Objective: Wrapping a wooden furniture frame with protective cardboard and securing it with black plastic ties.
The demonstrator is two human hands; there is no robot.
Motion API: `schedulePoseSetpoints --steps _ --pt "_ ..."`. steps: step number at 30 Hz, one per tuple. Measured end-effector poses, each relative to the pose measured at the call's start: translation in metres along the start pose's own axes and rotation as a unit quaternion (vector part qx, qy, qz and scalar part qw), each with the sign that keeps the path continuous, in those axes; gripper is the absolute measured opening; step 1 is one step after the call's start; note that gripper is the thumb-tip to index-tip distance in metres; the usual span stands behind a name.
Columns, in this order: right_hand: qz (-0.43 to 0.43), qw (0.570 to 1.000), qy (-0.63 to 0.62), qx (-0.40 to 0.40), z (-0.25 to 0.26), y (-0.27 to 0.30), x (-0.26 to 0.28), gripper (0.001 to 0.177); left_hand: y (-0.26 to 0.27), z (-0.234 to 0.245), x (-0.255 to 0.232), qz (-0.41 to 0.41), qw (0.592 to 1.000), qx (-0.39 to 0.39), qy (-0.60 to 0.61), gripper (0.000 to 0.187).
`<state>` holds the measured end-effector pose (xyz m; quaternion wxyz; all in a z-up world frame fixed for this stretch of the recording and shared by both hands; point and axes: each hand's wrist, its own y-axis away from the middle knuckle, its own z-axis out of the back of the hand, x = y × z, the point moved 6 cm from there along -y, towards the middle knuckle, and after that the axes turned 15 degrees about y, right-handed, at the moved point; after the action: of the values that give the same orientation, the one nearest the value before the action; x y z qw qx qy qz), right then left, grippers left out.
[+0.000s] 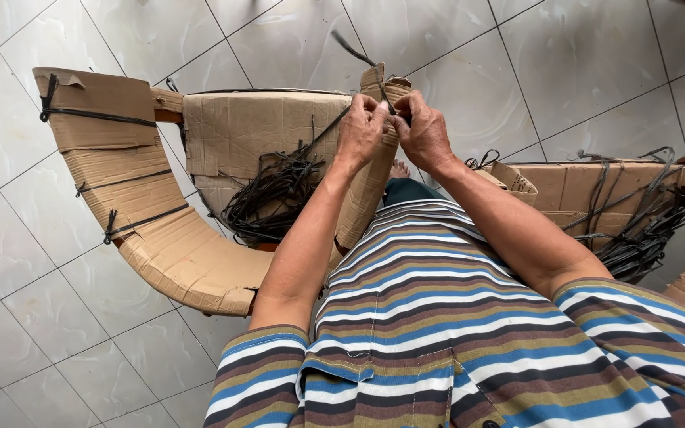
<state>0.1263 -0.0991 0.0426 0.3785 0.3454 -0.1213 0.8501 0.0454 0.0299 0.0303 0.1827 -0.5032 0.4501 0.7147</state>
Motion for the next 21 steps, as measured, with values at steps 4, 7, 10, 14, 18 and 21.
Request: schedulePoseSetpoints --steps 4,7,10,14,18,21 --pt "0.070 0.993 0.086 -0.032 -0.003 -0.001 0.000 0.008 0.011 -0.001 -0.002 -0.028 0.998 0.003 -0.062 0.031" --pt "0.133 0.969 0.210 -0.011 -0.007 0.001 0.003 0.003 0.009 0.002 0.000 -0.061 0.996 -0.013 -0.064 0.035" --pt "0.139 0.968 0.197 0.065 -0.011 -0.004 -0.003 0.007 0.010 0.003 0.000 -0.080 0.996 -0.003 -0.046 0.035" --pt "0.040 0.980 0.075 0.183 0.001 -0.013 -0.009 0.014 0.004 0.005 0.024 -0.162 0.987 -0.020 -0.015 0.027" --pt "0.001 0.980 0.056 0.190 0.010 -0.014 -0.005 0.016 0.036 -0.006 0.005 -0.293 0.955 -0.017 -0.039 0.024" --pt "0.034 0.985 0.065 0.158 0.013 -0.016 -0.005 0.015 0.033 -0.006 0.012 -0.325 0.937 -0.027 -0.125 0.010"
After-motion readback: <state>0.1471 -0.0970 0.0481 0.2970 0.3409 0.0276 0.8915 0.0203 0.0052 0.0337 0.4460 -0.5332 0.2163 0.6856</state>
